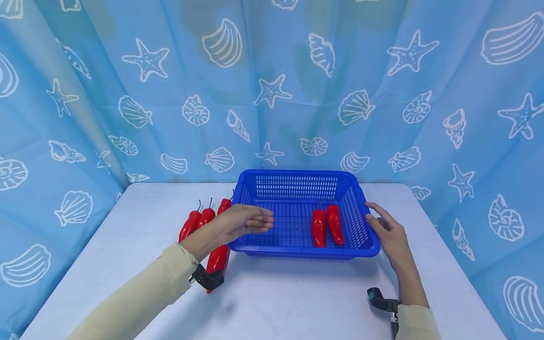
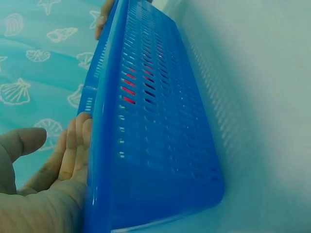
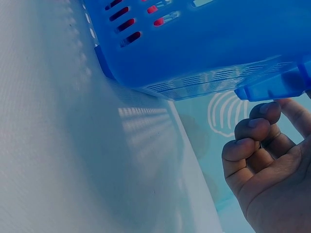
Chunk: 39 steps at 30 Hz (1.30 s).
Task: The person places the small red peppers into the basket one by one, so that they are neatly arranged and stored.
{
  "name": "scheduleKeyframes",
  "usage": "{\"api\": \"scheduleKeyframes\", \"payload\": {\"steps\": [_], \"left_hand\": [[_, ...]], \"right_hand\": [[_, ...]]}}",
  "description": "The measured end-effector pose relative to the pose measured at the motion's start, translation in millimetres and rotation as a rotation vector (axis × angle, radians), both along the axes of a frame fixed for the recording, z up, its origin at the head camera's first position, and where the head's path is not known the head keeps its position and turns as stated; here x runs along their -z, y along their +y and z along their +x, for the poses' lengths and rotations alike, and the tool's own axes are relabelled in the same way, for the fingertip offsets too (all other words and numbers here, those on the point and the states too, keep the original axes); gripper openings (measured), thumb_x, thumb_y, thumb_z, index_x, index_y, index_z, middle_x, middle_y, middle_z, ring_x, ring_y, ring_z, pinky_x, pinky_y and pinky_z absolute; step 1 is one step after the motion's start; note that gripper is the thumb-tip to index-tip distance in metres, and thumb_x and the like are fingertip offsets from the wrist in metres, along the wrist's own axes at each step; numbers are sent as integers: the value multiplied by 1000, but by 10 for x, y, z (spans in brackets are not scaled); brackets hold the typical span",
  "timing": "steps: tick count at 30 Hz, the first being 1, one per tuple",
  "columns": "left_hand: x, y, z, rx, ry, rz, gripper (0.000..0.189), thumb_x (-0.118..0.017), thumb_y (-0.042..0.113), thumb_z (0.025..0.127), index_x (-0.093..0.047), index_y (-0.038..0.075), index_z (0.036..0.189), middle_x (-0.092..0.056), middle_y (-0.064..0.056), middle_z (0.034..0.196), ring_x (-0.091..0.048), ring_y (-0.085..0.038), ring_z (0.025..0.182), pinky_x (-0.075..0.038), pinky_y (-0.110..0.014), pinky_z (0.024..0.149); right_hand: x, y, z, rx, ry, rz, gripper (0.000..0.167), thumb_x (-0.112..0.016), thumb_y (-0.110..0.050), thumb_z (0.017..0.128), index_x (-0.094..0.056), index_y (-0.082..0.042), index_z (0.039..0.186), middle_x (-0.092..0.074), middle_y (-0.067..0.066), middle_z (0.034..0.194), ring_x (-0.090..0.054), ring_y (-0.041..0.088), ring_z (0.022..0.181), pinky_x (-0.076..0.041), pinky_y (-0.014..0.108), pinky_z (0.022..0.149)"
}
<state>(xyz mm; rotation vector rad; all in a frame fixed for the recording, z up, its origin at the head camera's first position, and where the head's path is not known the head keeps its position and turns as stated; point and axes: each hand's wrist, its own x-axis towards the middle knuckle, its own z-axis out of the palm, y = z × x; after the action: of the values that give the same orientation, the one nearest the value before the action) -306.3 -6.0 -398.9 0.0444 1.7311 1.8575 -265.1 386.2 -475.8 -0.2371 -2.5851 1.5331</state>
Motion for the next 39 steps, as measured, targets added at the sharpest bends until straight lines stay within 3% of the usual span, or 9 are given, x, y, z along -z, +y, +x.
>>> {"api": "scheduleKeyframes", "payload": {"steps": [8, 15, 24, 34, 39], "left_hand": [[-40, -123, 74, 2, 30, 20, 29, -59, 16, 102, -64, -1, 125, -69, -17, 117, -68, -31, 110, -53, -38, 96], [-11, -163, 105, 20, 47, 61, 32, -59, 16, 102, -62, -3, 127, -65, -23, 124, -68, -30, 110, -49, -44, 102], [-35, -305, 148, -11, 66, 51, 35, -59, 18, 102, -61, -4, 129, -66, -21, 123, -67, -31, 111, -54, -36, 95], [-27, -440, 200, -37, 66, 64, 37, -59, 19, 102, -60, -2, 132, -65, -22, 126, -65, -33, 114, -46, -46, 104], [-19, -543, 204, -64, 74, 81, 36, -61, 17, 100, -60, -3, 131, -66, -19, 122, -65, -32, 114, -47, -45, 102]], "right_hand": [[-4, 4, -16, 1, -5, 4, 69, -47, -61, 98, -32, -29, 158, -37, 29, 152, -40, 55, 132, -38, 73, 97], [-5, 60, 46, 21, -35, 1, 68, -47, -61, 99, -31, -31, 158, -32, 29, 155, -35, 57, 134, -35, 75, 97], [-13, 25, 14, 10, -13, -16, 68, -47, -59, 99, -33, -29, 158, -35, 29, 153, -39, 55, 133, -38, 71, 99], [12, -10, -2, 4, -10, -26, 67, -47, -60, 99, -33, -31, 157, -36, 29, 153, -41, 55, 132, -38, 70, 99], [21, -10, -8, -1, 1, -27, 66, -47, -60, 99, -33, -32, 157, -37, 29, 152, -42, 55, 131, -39, 70, 99]]}}
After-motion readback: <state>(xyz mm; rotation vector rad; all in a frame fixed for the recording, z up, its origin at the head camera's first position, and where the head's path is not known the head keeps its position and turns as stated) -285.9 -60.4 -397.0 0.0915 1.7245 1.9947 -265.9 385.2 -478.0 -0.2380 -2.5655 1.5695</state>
